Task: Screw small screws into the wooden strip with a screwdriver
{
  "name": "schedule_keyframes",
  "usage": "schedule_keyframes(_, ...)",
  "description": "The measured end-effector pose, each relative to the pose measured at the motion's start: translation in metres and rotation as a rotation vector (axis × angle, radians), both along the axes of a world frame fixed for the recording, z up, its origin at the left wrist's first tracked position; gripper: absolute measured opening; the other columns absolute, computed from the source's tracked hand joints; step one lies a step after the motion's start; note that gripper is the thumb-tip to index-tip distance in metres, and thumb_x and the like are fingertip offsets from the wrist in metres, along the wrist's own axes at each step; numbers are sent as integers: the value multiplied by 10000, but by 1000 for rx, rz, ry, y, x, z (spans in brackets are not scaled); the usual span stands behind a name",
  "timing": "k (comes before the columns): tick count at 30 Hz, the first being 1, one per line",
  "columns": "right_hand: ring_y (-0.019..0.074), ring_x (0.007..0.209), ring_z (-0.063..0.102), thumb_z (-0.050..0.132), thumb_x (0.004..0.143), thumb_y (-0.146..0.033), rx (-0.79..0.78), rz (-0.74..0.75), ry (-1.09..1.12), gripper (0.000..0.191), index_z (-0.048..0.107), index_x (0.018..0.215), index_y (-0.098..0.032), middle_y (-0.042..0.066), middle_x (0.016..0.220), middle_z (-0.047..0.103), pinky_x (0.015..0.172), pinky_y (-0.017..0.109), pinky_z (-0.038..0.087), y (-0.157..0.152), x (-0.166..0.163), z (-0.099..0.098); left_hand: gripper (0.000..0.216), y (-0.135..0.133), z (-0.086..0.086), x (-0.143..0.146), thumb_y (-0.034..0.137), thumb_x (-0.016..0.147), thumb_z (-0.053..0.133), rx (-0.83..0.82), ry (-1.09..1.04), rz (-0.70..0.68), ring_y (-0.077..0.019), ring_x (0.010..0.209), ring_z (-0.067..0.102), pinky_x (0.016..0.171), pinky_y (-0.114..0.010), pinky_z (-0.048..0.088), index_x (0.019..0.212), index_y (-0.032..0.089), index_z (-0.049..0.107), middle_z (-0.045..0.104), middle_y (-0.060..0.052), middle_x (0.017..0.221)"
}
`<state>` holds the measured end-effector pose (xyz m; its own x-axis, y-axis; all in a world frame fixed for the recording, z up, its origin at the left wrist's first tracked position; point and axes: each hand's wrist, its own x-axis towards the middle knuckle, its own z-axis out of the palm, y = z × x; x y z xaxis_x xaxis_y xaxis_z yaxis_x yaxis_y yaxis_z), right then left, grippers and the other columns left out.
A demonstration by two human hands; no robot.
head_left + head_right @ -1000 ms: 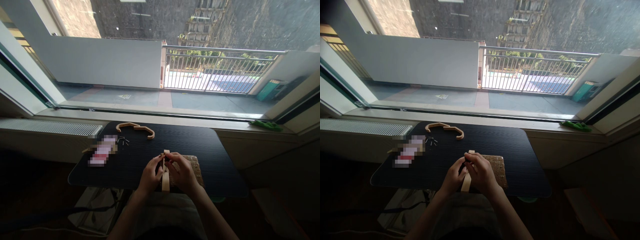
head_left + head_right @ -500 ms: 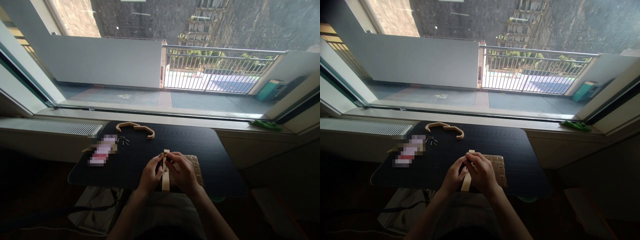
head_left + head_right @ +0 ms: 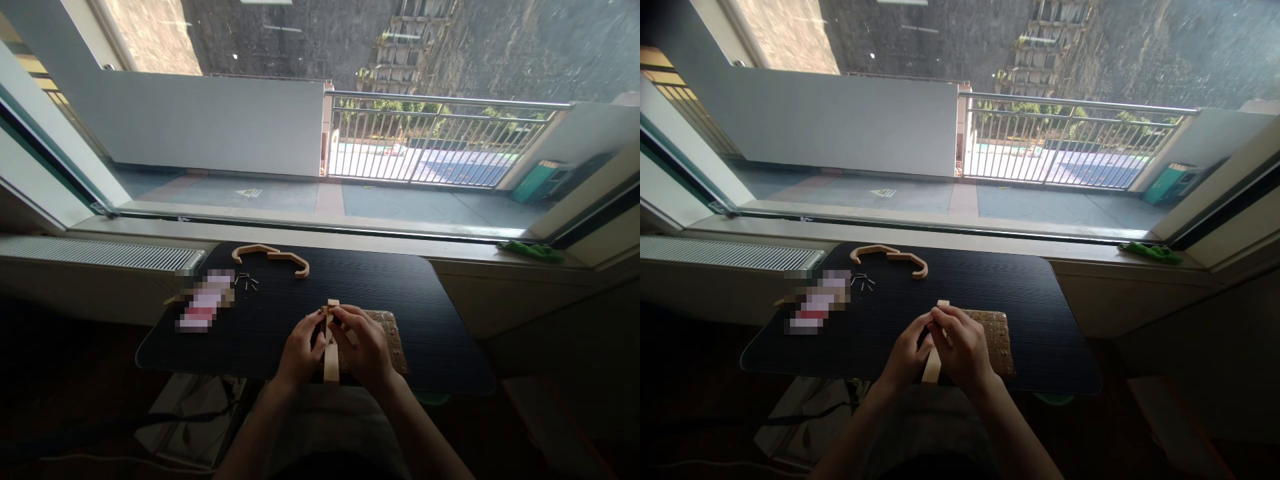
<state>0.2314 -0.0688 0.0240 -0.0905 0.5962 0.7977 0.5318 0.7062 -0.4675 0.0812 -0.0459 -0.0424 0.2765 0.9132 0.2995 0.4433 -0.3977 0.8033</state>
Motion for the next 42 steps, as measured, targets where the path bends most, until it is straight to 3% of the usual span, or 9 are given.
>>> schedule_keyframes(9, 213, 1030, 677, 514, 871, -52, -79, 53, 13, 401, 580, 1220, -238, 94, 1106, 702, 853, 367, 585, -3, 5, 3, 411, 0, -1, 0, 156, 846, 467, -12, 9, -6, -242, 1208, 578, 1064, -427, 445, 1240, 181, 582, 629, -102, 1289)
schedule_keyframes(17, 199, 967, 673, 528, 879, -58, -115, 76, 43, 388, 576, 1214, -249, 88, 1098, 683, 755, 322, 585, -2, 5, 0, 408, 0, -1, 1, 154, 835, 475, -1, 8, 3, -254, 1210, 577, 1068, -443, 440, 1225, 177, 596, 635, -105, 1281)
schedule_keyframes(23, 157, 811, 654, 527, 895, -79, -148, 96, 43, 354, 564, 1201, -253, 71, 1051, 653, 656, 283, 560, -2, 5, 3, 412, 0, -1, 1, 148, 834, 476, 13, 1, 5, -246, 1191, 592, 1053, -433, 458, 1226, 189, 594, 643, -99, 1269)
schedule_keyframes(42, 142, 745, 651, 538, 891, -84, -130, 45, 41, 341, 538, 1192, -243, 71, 1081, 652, 650, 292, 569, -5, 6, 1, 433, 0, 1, 1, 128, 821, 485, 1, 26, 5, -246, 1228, 574, 1106, -458, 412, 1232, 197, 602, 640, -91, 1295)
